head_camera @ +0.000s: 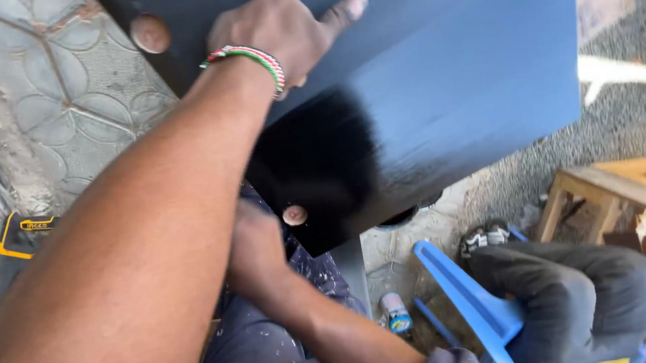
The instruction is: Painting a wooden furniture panel with black paint using a foam applicator
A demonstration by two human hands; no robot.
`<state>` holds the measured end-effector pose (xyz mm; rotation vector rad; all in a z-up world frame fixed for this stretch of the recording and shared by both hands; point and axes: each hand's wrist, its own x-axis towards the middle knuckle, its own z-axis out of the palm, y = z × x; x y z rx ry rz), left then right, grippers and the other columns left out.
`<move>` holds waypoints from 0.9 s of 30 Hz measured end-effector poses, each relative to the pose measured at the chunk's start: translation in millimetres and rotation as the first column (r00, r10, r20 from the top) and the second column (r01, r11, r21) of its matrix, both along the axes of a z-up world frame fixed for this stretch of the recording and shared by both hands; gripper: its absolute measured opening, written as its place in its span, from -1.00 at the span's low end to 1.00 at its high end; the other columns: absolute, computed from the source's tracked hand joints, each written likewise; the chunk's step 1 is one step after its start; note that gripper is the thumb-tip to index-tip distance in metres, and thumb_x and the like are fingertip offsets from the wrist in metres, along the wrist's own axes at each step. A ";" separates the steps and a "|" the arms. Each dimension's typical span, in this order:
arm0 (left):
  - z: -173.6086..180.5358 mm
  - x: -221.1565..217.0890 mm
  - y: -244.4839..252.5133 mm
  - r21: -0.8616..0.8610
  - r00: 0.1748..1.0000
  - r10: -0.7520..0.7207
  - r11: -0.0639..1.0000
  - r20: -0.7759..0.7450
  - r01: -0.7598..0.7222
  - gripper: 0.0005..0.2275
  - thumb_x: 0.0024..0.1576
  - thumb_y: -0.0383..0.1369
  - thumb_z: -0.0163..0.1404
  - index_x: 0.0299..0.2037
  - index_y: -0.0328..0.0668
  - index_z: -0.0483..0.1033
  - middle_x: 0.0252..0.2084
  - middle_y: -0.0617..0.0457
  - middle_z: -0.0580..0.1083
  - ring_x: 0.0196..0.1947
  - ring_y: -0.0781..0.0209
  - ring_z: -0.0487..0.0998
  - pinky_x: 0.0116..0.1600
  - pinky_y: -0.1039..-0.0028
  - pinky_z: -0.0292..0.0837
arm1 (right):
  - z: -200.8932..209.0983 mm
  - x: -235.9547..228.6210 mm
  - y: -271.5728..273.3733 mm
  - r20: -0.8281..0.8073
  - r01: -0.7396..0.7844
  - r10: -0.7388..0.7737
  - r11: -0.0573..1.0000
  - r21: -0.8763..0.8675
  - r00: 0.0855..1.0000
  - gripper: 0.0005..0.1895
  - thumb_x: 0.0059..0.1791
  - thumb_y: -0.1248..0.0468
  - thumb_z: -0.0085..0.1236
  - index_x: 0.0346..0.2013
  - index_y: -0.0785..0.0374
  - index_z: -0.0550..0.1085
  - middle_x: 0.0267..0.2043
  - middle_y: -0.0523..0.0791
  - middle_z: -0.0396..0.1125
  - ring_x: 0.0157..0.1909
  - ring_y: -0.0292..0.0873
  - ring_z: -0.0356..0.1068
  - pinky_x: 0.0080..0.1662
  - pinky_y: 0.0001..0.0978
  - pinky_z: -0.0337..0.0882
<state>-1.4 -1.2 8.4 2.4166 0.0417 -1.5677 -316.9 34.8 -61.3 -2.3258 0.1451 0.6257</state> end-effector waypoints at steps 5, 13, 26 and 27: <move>-1.1 3.5 2.1 0.026 1.000 -0.005 1.000 0.001 0.005 -0.04 0.39 0.66 -0.42 -0.62 0.06 0.59 -0.62 0.14 0.60 -0.46 0.04 0.77 0.16 0.11 0.56 | 45.5 21.2 -60.8 0.225 0.205 -0.281 0.929 0.308 0.933 -0.74 0.25 0.33 0.25 -0.29 0.14 0.41 -0.33 -0.10 0.26 -0.31 -0.03 0.26 -0.21 -0.04 0.31; -3.9 0.6 3.0 0.026 0.997 -0.071 0.997 0.020 0.070 -0.01 0.50 0.58 -0.48 -0.56 -0.12 0.57 -0.63 -0.01 0.58 -0.47 -0.19 0.71 0.07 -0.03 0.50 | 71.2 -12.6 -209.1 0.023 0.765 -0.798 0.586 0.269 0.603 -0.85 0.18 0.29 0.20 0.04 0.19 0.52 -0.29 -0.10 0.51 -0.47 -0.28 0.36 -0.39 -0.44 0.30; -8.2 -101.3 26.4 -0.292 0.987 0.078 0.956 0.143 -0.033 -0.22 0.67 -0.01 -0.11 -0.73 -0.20 0.42 -0.82 -0.06 0.44 -0.79 0.15 0.42 -0.44 0.26 0.32 | -81.1 -244.1 -202.8 -0.218 0.996 -0.973 -0.087 0.016 -0.081 -0.73 0.15 0.24 0.35 0.13 0.24 0.66 -0.09 -0.11 0.59 -0.09 -0.28 0.52 -0.05 -0.39 0.48; -54.3 -182.1 35.0 -0.307 0.993 0.025 0.951 0.117 0.013 -0.22 0.67 -0.01 -0.11 -0.73 -0.20 0.42 -0.82 -0.06 0.44 -0.79 0.15 0.42 -0.44 0.26 0.32 | -102.8 -254.0 -206.7 -0.199 0.990 -0.970 -0.142 -0.007 -0.141 -0.73 0.15 0.24 0.35 0.13 0.24 0.66 -0.09 -0.11 0.59 -0.09 -0.28 0.52 -0.05 -0.39 0.48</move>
